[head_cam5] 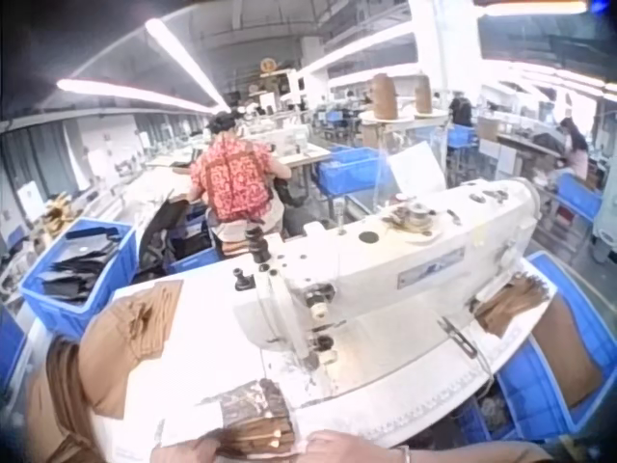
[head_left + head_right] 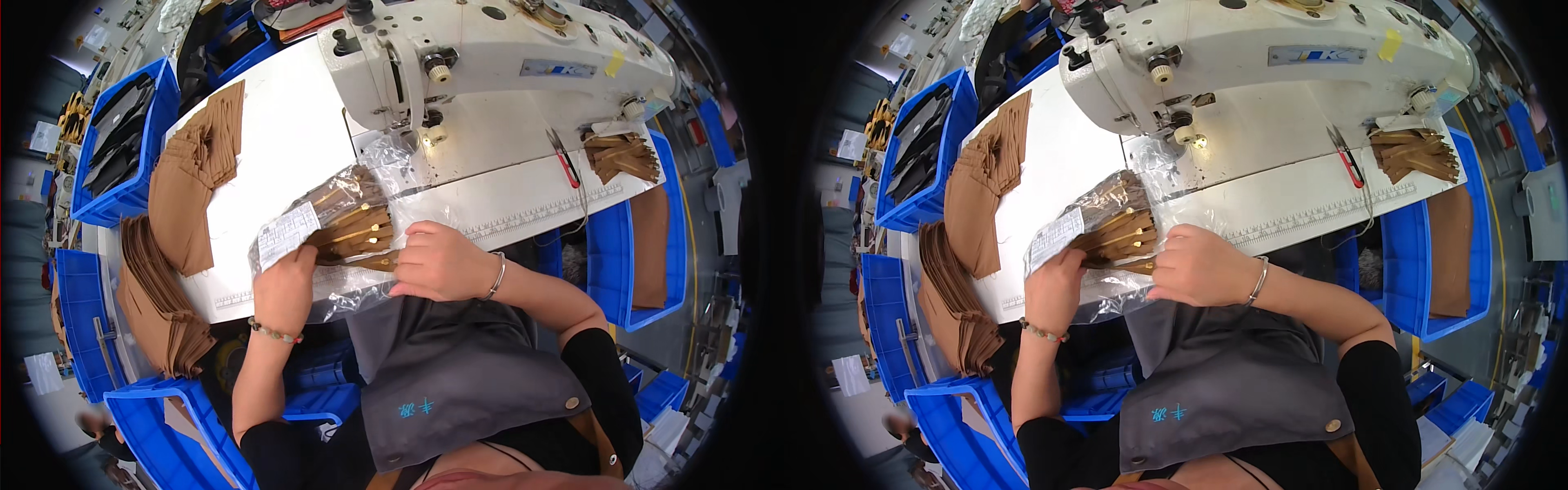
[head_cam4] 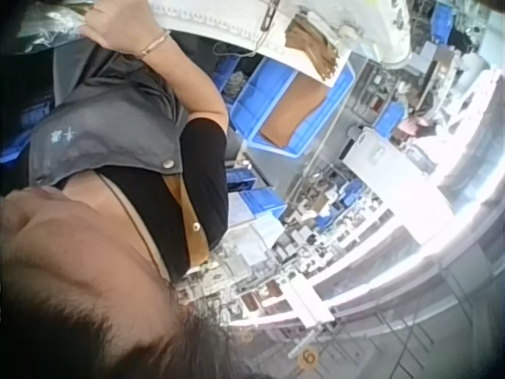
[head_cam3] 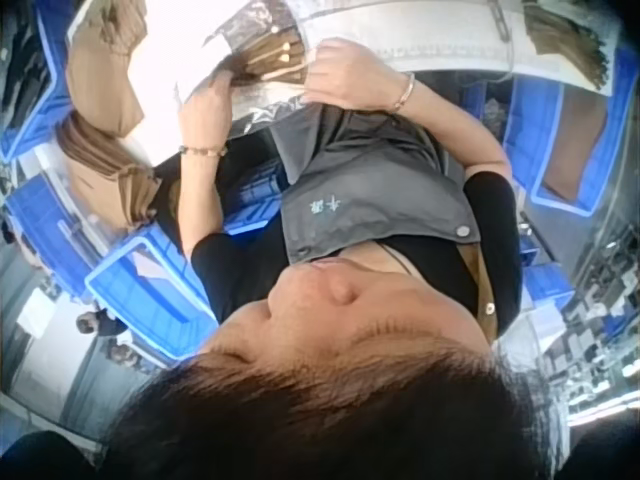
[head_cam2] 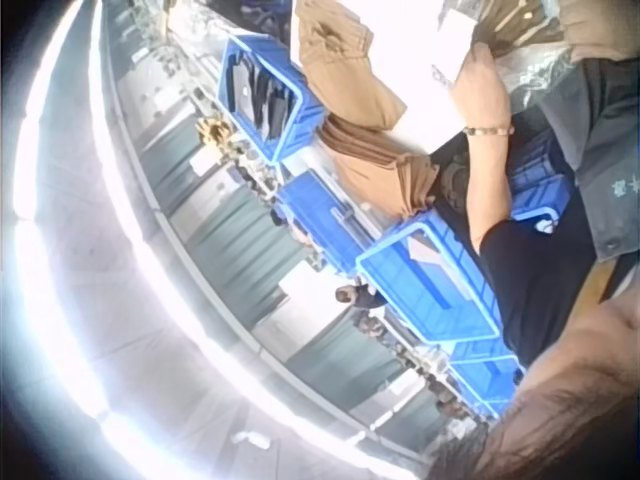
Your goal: Sewing a zipper onto a piece of leather using an industrial sewing machine.
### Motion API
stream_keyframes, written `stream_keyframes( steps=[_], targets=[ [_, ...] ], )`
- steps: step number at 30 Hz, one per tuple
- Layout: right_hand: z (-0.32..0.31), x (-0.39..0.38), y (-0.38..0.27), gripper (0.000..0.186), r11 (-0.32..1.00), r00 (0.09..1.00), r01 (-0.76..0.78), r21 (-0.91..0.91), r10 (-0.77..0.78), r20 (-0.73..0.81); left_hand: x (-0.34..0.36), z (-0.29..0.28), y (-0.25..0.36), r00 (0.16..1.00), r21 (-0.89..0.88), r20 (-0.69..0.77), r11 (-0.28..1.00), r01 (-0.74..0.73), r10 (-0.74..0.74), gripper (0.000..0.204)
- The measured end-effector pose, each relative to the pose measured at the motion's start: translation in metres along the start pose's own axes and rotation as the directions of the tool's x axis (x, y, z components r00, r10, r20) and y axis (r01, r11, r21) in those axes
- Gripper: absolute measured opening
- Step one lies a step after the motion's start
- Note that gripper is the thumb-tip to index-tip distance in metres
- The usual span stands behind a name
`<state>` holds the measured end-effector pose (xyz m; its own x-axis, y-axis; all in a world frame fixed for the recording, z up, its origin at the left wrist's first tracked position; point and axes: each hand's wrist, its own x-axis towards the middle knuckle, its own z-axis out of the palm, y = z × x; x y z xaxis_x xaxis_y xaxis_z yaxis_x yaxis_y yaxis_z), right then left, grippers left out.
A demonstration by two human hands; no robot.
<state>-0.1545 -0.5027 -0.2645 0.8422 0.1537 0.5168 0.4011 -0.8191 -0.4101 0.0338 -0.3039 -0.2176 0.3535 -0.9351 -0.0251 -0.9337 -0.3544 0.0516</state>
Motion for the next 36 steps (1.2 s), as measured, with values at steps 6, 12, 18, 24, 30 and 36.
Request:
stream_keyframes(
  steps=[6,12,18,24,30,36],
  targets=[
    [0.009,-0.01,0.01,0.028,0.999,0.993,-0.044,0.004,0.044,-0.107,0.008,0.002,0.004,0.997,-0.217,-0.075,0.976,0.018,-0.035,0.038],
    [0.011,-0.013,0.012,0.027,0.997,0.988,-0.072,0.016,0.074,-0.133,0.01,0.007,0.015,0.999,-0.108,-0.022,0.993,-0.038,0.036,0.032],
    [0.011,-0.012,0.012,0.026,0.995,0.983,-0.089,0.039,0.094,-0.161,0.01,0.008,0.011,0.999,-0.29,-0.028,0.956,0.032,-0.042,0.03],
    [0.012,-0.013,0.013,0.027,0.994,0.983,-0.1,0.042,0.105,-0.15,0.011,0.012,0.011,0.998,-0.349,0.021,0.935,0.059,-0.055,0.037],
    [0.011,-0.012,0.012,0.027,0.994,0.981,-0.101,0.052,0.108,-0.164,0.014,0.007,0.007,1.0,-0.295,-0.002,0.955,-0.021,0.022,0.043],
    [0.012,-0.013,0.013,0.027,0.992,0.98,-0.112,0.056,0.119,-0.157,0.013,0.02,0.007,0.978,-0.089,-0.113,0.978,-0.186,0.176,0.034]
  ],
)
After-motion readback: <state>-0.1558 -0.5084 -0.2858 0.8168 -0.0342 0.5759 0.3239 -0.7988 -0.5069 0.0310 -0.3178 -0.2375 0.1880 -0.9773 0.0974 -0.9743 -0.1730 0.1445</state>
